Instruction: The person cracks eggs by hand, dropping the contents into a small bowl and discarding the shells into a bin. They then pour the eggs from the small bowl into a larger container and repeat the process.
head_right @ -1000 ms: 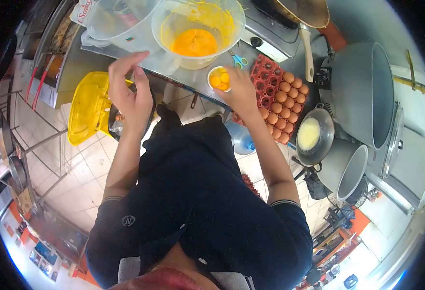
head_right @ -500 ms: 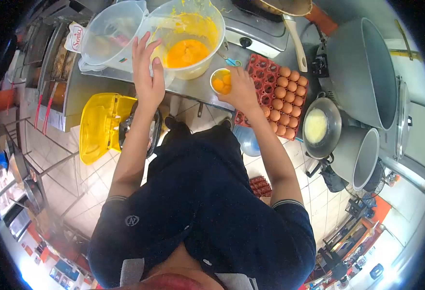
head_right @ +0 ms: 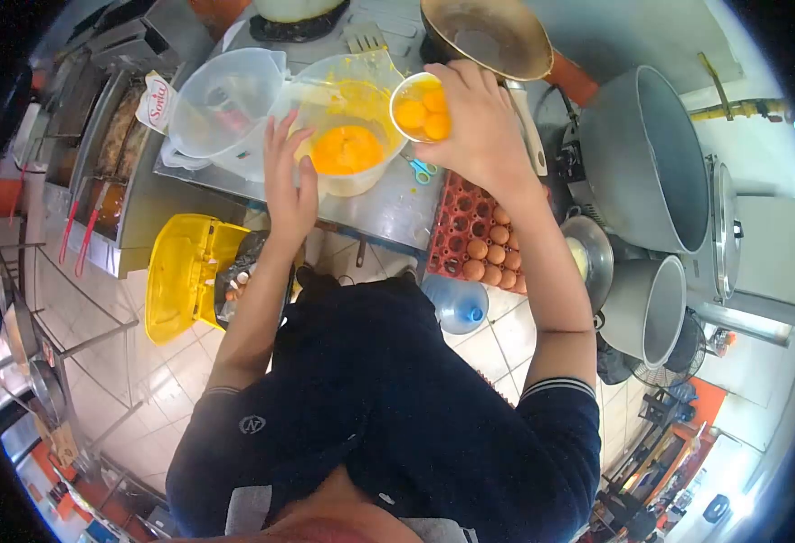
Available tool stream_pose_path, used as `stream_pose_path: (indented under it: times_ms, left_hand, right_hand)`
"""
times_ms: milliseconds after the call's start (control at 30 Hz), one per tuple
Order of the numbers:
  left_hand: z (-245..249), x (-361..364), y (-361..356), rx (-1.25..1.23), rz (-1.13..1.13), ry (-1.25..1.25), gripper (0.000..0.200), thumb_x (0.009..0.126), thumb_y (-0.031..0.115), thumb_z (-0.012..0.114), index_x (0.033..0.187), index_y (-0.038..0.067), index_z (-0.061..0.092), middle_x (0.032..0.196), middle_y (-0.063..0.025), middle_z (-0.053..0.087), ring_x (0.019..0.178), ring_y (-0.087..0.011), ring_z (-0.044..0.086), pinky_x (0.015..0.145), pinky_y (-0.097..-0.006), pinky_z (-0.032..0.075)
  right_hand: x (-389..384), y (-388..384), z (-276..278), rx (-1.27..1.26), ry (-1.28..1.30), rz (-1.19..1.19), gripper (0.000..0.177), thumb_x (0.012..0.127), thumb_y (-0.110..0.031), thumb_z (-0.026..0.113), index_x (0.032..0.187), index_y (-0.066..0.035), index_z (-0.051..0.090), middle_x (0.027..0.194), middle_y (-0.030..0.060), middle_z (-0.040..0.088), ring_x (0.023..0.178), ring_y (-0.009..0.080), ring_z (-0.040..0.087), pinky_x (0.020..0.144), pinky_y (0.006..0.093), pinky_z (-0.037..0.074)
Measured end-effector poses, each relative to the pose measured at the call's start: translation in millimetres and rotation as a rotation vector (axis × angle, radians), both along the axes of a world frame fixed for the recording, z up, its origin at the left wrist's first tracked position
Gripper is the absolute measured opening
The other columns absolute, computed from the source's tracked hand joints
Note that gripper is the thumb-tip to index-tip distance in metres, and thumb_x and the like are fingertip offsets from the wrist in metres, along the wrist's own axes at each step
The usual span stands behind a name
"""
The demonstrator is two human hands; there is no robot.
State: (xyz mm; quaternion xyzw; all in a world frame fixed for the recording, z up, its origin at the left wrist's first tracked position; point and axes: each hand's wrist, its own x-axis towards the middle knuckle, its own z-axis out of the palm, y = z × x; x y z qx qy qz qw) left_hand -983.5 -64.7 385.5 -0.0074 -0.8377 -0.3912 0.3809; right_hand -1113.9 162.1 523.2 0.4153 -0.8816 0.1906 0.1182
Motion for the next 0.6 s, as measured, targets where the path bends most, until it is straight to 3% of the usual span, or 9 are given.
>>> stream_pose_path:
  times_ms: [133,167,367,400,467,500,567,600]
  left_hand:
    - [2.5,0.7,0.5,0.012,-0.003,-0.003,0.032,0.105,0.015,0.046,0.131,0.004,0.059,0.154,-0.0223,0.048,0.150,-0.0499,0.030,0.123,-0.0564,0.022]
    - [2.3,0.7,0.9,0.030,-0.003,-0.005,0.032,0.105,0.016,0.047,0.132,0.004,0.059,0.154,-0.0222,0.047,0.151,-0.0498,0.029,0.123,-0.0562,0.022]
    - [-0.7,0.9,1.5,0.059,-0.007,0.002,0.033,0.102,0.012,0.049,0.132,0.003,0.057,0.153,-0.0241,0.047,0.149,-0.0535,0.029,0.121,-0.0580,0.025]
    - [-1.0,0.8,1.6,0.072,-0.007,0.005,0.033,0.101,0.011,0.049,0.133,0.003,0.057,0.153,-0.0238,0.047,0.150,-0.0533,0.028,0.122,-0.0580,0.025]
    - [0.0,1.4,1.5,0.060,-0.015,-0.007,0.034,0.102,0.011,0.048,0.134,0.003,0.056,0.155,-0.0227,0.046,0.151,-0.0510,0.027,0.123,-0.0571,0.023]
    - [0.8,2.2,1.3,0.057,-0.011,-0.018,0.034,0.102,0.011,0.048,0.135,0.003,0.055,0.156,-0.0216,0.046,0.153,-0.0488,0.027,0.124,-0.0562,0.021]
    - [1.0,2.8,1.3,0.058,-0.022,-0.022,0.034,0.102,0.011,0.048,0.135,0.003,0.055,0.156,-0.0216,0.046,0.153,-0.0485,0.027,0.124,-0.0562,0.021]
    - [1.4,2.3,1.5,0.071,-0.018,-0.022,0.034,0.102,0.011,0.048,0.135,0.003,0.055,0.156,-0.0216,0.046,0.153,-0.0483,0.027,0.124,-0.0562,0.021]
  right_hand:
    - [-1.2,-44.4,-5.6,0.230,0.337,0.016,0.073,0.059,-0.018,0.083,0.128,-0.004,0.061,0.119,0.0086,0.058,0.112,0.0280,0.055,0.094,0.0389,0.045]
    - [-3.1,-53.6,-13.3,0.290,0.495,0.016,0.063,0.064,-0.017,0.080,0.124,-0.005,0.063,0.114,0.0050,0.059,0.108,0.0234,0.055,0.088,0.0352,0.043]
    - [-4.3,-86.0,-30.8,0.363,0.703,0.013,0.048,0.073,-0.015,0.073,0.120,-0.007,0.065,0.111,0.0027,0.061,0.110,0.0197,0.056,0.090,0.0330,0.041]
    - [-6.6,-85.4,-30.2,0.359,0.701,-0.001,0.048,0.073,-0.015,0.073,0.120,-0.007,0.065,0.111,0.0027,0.061,0.110,0.0197,0.056,0.090,0.0330,0.041]
    - [-11.0,-82.5,-28.8,0.382,0.541,-0.022,0.072,0.065,-0.029,0.085,0.128,-0.004,0.059,0.119,0.0079,0.059,0.113,0.0247,0.056,0.092,0.0354,0.044]
    - [-11.9,-78.9,-25.5,0.377,0.535,-0.037,0.072,0.065,-0.029,0.085,0.128,-0.004,0.059,0.119,0.0079,0.059,0.113,0.0247,0.056,0.092,0.0354,0.044]
    - [-15.2,-65.0,-15.6,0.172,0.186,-0.046,0.078,0.068,-0.032,0.088,0.133,-0.003,0.056,0.121,0.0120,0.059,0.115,0.0288,0.058,0.096,0.0400,0.047]
    - [-16.5,-55.2,-12.6,0.166,0.183,-0.058,0.078,0.068,-0.032,0.088,0.133,-0.003,0.056,0.121,0.0120,0.059,0.115,0.0288,0.058,0.096,0.0400,0.047]
